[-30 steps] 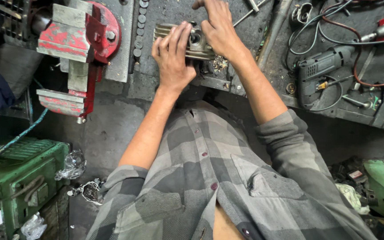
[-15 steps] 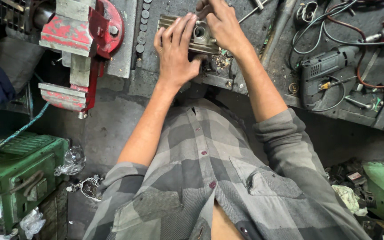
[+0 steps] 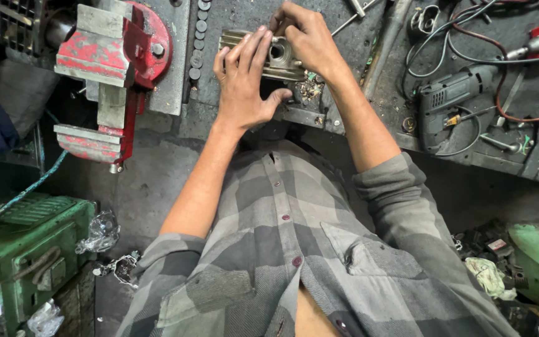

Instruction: The person works on a motorcycle engine cylinder head at a cluttered workbench. They use a socket wrench with a rod to loosen and tighten fasteners, fit a valve into the head, tap it with a hammer, press the assembly by hand, and finally pick up a cloth and walk away from the bench.

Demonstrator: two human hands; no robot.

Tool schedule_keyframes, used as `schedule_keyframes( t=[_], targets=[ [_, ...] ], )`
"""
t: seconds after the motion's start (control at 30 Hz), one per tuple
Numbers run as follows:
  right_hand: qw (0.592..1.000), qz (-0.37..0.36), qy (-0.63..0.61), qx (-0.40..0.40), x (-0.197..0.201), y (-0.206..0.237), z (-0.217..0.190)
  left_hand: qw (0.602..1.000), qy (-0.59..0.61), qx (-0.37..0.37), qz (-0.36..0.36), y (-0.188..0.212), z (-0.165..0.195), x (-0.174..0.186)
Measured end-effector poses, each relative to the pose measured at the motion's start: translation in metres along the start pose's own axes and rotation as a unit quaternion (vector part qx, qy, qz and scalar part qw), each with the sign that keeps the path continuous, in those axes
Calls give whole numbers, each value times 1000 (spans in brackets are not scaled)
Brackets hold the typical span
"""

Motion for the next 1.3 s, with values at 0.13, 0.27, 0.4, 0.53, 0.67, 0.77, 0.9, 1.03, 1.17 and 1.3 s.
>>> schedule_keyframes(
  t=[0.13,0.27,0.4,0.53,0.67,0.77,0.9,1.03,1.17,1.3],
  targets=[
    [1000,11,-7,8,-1,2,1,997,-68,3,-43,3,-3,-5],
    [998,28,2,57,0,4,-2,993,-113,17,12,-4,0,-8],
    [1000,-1,-2,-21,-1,-5,10,999,-3,-16,39,-3,-1,-1],
    [1000,-9,-10,-7,-2,-7,4,999,-47,-14,-22,-2,-3,-2],
    [998,15,12,65,1,0,-11,990,-144,1,9,-8,3,-2],
    [1000,-2,-13,-23,0,-1,0,998,-5,-20,51,-7,8,3],
    [1000,-7,-3,-11,-1,-2,-3,1000,-15,-26,3,-3,6,3],
    [1000,1,-17,16,-1,-1,-8,978,-207,11,-27,-6,2,-3],
    [1000,-1,2,-4,-3,-4,-3,1000,-13,-8,21,-10,1,0],
    [999,12,33,-5,-1,-6,0,999,-32,-28,18,-8,1,9]
  ],
)
Point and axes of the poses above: each hand's wrist, its own y-axis away from the middle knuckle, its own x-axis out of the back of the hand, z = x × y, the point moved 8 cm from there along -y, towards the middle knuckle, and after that the axes turned 8 degrees about -x, right-handed, at the moved point
